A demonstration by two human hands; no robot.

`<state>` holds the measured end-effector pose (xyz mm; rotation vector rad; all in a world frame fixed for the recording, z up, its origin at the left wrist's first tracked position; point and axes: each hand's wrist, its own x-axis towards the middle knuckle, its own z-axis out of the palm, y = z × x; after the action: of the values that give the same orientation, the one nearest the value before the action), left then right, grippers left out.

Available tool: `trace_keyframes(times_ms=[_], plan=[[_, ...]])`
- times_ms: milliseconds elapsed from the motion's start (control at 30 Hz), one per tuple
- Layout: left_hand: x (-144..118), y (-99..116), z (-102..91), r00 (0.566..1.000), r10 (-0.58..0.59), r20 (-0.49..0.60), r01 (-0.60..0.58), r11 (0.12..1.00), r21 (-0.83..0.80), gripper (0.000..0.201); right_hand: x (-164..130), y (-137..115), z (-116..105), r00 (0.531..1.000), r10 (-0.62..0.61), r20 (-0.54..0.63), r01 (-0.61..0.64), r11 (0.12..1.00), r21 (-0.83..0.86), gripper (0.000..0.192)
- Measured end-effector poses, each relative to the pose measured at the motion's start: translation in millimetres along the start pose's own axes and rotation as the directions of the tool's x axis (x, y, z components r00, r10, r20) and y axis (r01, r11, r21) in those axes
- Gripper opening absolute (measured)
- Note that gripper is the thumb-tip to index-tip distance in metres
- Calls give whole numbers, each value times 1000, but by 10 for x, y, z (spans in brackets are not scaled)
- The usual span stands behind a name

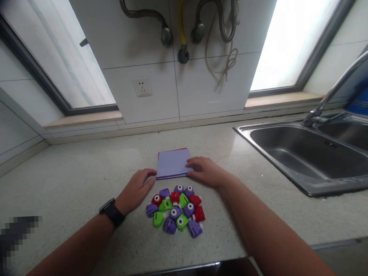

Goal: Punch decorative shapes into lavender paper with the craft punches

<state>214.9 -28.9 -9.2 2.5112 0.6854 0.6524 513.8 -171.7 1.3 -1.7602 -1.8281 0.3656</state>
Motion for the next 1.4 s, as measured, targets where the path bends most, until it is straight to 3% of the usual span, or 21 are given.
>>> trace_keyframes(times_ms=[200, 367, 500, 633, 733, 833, 967, 1100, 1167, 1300, 1400], plan=[[-2, 22, -13, 1000, -21, -3, 21, 999, -32, 27, 9, -5, -15, 995, -66, -75, 66, 998, -1, 25], [7, 16, -17, 999, -37, -7, 37, 996, -85, 27, 17, 22, -12, 982, -33, -188, 20, 997, -72, 25], [8, 41, -31, 998, -47, -30, 42, 985, -165, 31, 9, -1, -47, 944, 5, -329, -22, 999, -49, 28], [19, 87, -88, 988, -154, -14, 141, 934, -329, 35, -12, -110, -89, 881, 67, -469, -28, 996, 90, 31], [44, 72, -127, 988, -126, 91, 155, 834, -530, 46, -26, -226, -65, 840, 94, -535, 45, 970, 240, 31], [58, 26, -127, 979, -67, 195, 191, 647, -738, 59, -34, -335, -5, 849, 29, -527, 152, 943, 297, 27], [33, 19, -93, 952, -16, 305, 293, 330, -897, 81, -41, -419, 35, 861, -178, -476, 287, 944, 166, 24], [2, 72, -58, 953, -12, 304, 301, 176, -937, 96, -49, -430, 23, 859, -303, -413, 355, 933, 53, 26], [4, 88, -38, 950, -62, 306, 312, 126, -942, 87, -51, -422, 20, 865, -321, -385, 362, 931, 37, 27], [28, 92, 7, 939, -178, 294, 308, 59, -949, 37, -41, -410, 29, 879, -319, -354, 346, 938, 15, 25], [37, 82, 37, 939, -210, 274, 288, 42, -957, 34, -27, -404, 32, 883, -313, -351, 341, 940, 18, 24]])
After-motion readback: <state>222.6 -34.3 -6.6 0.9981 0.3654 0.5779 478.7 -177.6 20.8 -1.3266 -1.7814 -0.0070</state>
